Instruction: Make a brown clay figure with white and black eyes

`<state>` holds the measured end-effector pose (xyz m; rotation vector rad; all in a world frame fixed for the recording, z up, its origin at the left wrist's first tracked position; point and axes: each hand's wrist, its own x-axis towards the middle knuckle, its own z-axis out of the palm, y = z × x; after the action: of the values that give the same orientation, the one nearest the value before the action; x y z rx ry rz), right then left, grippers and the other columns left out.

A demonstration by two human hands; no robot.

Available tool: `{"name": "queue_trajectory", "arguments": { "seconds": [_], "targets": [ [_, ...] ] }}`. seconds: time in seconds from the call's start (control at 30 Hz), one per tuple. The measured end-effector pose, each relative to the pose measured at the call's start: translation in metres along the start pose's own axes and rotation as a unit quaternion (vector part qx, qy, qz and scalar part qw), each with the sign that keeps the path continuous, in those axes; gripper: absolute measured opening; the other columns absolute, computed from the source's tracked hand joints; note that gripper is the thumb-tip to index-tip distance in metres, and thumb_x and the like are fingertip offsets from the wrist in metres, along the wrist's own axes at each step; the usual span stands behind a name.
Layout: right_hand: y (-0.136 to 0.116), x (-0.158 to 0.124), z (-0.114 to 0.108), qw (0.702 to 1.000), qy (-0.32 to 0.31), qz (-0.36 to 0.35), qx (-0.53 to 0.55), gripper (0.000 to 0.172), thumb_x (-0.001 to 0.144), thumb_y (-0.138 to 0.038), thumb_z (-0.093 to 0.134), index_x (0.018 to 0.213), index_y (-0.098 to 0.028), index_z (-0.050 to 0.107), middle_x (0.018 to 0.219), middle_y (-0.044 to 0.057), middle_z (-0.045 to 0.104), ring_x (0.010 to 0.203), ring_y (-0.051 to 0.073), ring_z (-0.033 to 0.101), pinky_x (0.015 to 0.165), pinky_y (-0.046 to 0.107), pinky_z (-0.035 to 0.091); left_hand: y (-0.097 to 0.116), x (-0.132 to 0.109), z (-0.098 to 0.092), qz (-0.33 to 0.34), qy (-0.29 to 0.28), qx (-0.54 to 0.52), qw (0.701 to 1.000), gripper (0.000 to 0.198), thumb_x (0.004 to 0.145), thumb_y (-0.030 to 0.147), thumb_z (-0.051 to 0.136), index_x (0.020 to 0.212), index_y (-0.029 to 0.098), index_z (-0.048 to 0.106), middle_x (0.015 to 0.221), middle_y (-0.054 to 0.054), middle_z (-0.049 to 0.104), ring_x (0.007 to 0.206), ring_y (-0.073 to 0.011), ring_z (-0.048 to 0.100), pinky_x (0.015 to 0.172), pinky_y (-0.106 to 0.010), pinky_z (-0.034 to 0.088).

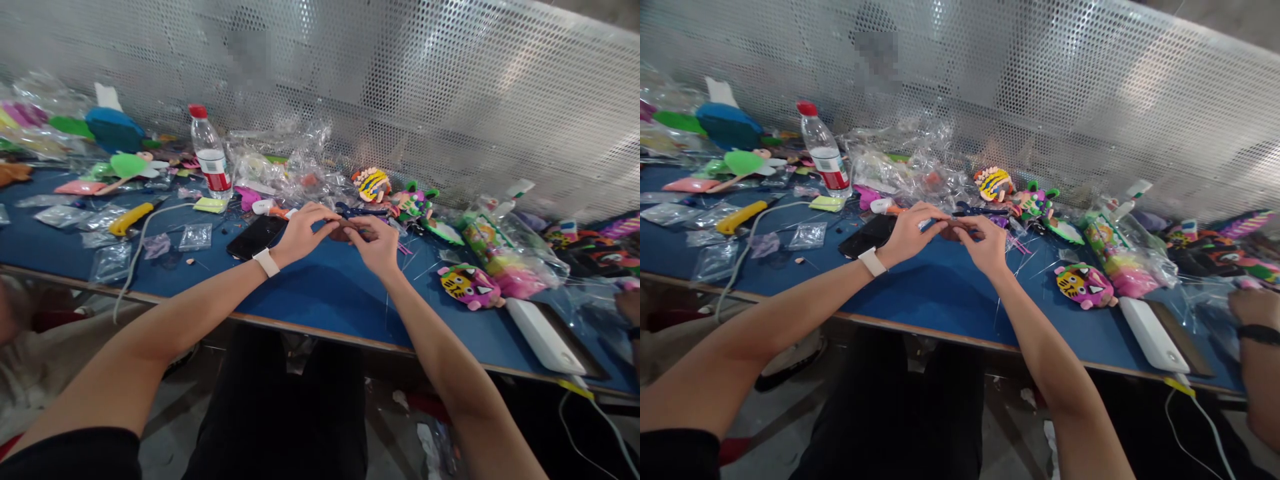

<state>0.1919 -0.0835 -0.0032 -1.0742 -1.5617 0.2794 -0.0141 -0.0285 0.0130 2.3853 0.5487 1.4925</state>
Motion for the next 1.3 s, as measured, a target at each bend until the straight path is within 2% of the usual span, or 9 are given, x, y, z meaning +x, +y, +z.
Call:
{"name": "queue_trajectory", "arguments": {
  "seconds": [0.27,0.4,0.57,0.73,0.9,1.0,1.13,1.23,1.3],
  "targets": [
    [-0.005,0.0,-0.003,0.999,0.004,-0.034,-0.018,0.018,0.093,-0.043,0.077,0.102,-0.028,0.08,0.095,0.003,0.078,0.072,0.02,0.076,0.062,0.038,0.069,0.005,0.003,0.0,-0.089,-0.026,-0.111,0.989,0.034,0.104,0.047,0.062,0.093,0.019,0.077,0.089,-0.005,0.079,0.08,-0.0142,0.071,0.072,-0.027,0.057],
    [-0.005,0.002,-0.005,0.997,-0.002,-0.048,-0.061,0.019,0.095,-0.045,0.074,0.1,-0.028,0.08,0.095,0.005,0.079,0.081,0.023,0.078,0.069,0.04,0.07,0.002,0.001,0.002,-0.086,-0.025,-0.094,0.992,0.035,0.104,0.047,0.06,0.091,0.019,0.077,0.089,-0.005,0.078,0.082,-0.0152,0.071,0.074,-0.028,0.057],
    [-0.01,0.003,-0.004,0.996,-0.011,-0.059,-0.064,0.016,0.097,-0.041,0.071,0.101,-0.027,0.08,0.097,0.005,0.08,0.082,0.023,0.078,0.069,0.039,0.07,0.003,-0.002,0.006,-0.064,-0.005,-0.106,0.992,0.021,0.1,0.039,0.069,0.107,0.021,0.079,0.105,-0.007,0.079,0.097,-0.0176,0.073,0.084,-0.032,0.059],
    [-0.012,0.002,-0.002,0.995,-0.011,-0.073,-0.072,0.012,0.096,-0.035,0.073,0.099,-0.027,0.081,0.095,0.004,0.081,0.08,0.022,0.077,0.067,0.038,0.069,0.001,-0.004,0.006,-0.057,-0.003,-0.103,0.993,0.016,0.1,0.034,0.071,0.099,0.021,0.08,0.096,-0.006,0.079,0.09,-0.0172,0.073,0.085,-0.034,0.06],
    [-0.008,0.002,-0.001,0.998,-0.011,-0.036,-0.051,0.016,0.096,-0.04,0.072,0.099,-0.026,0.08,0.098,0.005,0.08,0.083,0.023,0.078,0.068,0.038,0.069,-0.003,-0.004,0.006,-0.056,-0.022,-0.088,0.994,0.019,0.097,0.033,0.074,0.11,0.02,0.078,0.106,-0.008,0.079,0.094,-0.018,0.073,0.084,-0.033,0.06],
    [-0.007,0.004,-0.003,0.998,-0.021,-0.018,-0.052,0.021,0.096,-0.042,0.071,0.109,-0.026,0.079,0.098,0.005,0.08,0.084,0.023,0.078,0.069,0.038,0.068,-0.008,-0.004,0.007,-0.065,-0.055,-0.078,0.993,0.016,0.096,0.033,0.073,0.101,0.018,0.076,0.095,-0.006,0.077,0.084,-0.0159,0.07,0.076,-0.03,0.058],
    [-0.008,0.008,-0.007,0.986,-0.076,-0.07,-0.132,0.028,0.101,-0.036,0.065,0.126,-0.03,0.076,0.106,0.005,0.08,0.087,0.023,0.076,0.076,0.039,0.065,-0.016,-0.004,0.009,-0.094,-0.063,-0.113,0.987,0.029,0.098,0.04,0.069,0.082,0.017,0.07,0.073,-0.001,0.07,0.062,-0.011,0.059,0.058,-0.024,0.049],
    [-0.009,0.009,-0.009,0.978,-0.101,-0.09,-0.16,0.032,0.105,-0.034,0.06,0.134,-0.031,0.073,0.109,0.006,0.079,0.087,0.022,0.074,0.08,0.04,0.064,-0.018,-0.003,0.01,-0.128,-0.057,-0.163,0.977,0.035,0.098,0.047,0.069,0.08,0.016,0.069,0.072,-0.002,0.071,0.06,-0.0105,0.058,0.056,-0.024,0.049],
    [-0.009,0.008,-0.008,0.98,-0.099,-0.081,-0.149,0.035,0.105,-0.034,0.059,0.137,-0.031,0.071,0.114,0.006,0.079,0.089,0.022,0.075,0.08,0.039,0.064,-0.016,-0.003,0.01,-0.154,-0.051,-0.193,0.968,0.031,0.097,0.047,0.069,0.092,0.016,0.073,0.086,-0.006,0.077,0.07,-0.0133,0.067,0.064,-0.026,0.055]
  ]
}}
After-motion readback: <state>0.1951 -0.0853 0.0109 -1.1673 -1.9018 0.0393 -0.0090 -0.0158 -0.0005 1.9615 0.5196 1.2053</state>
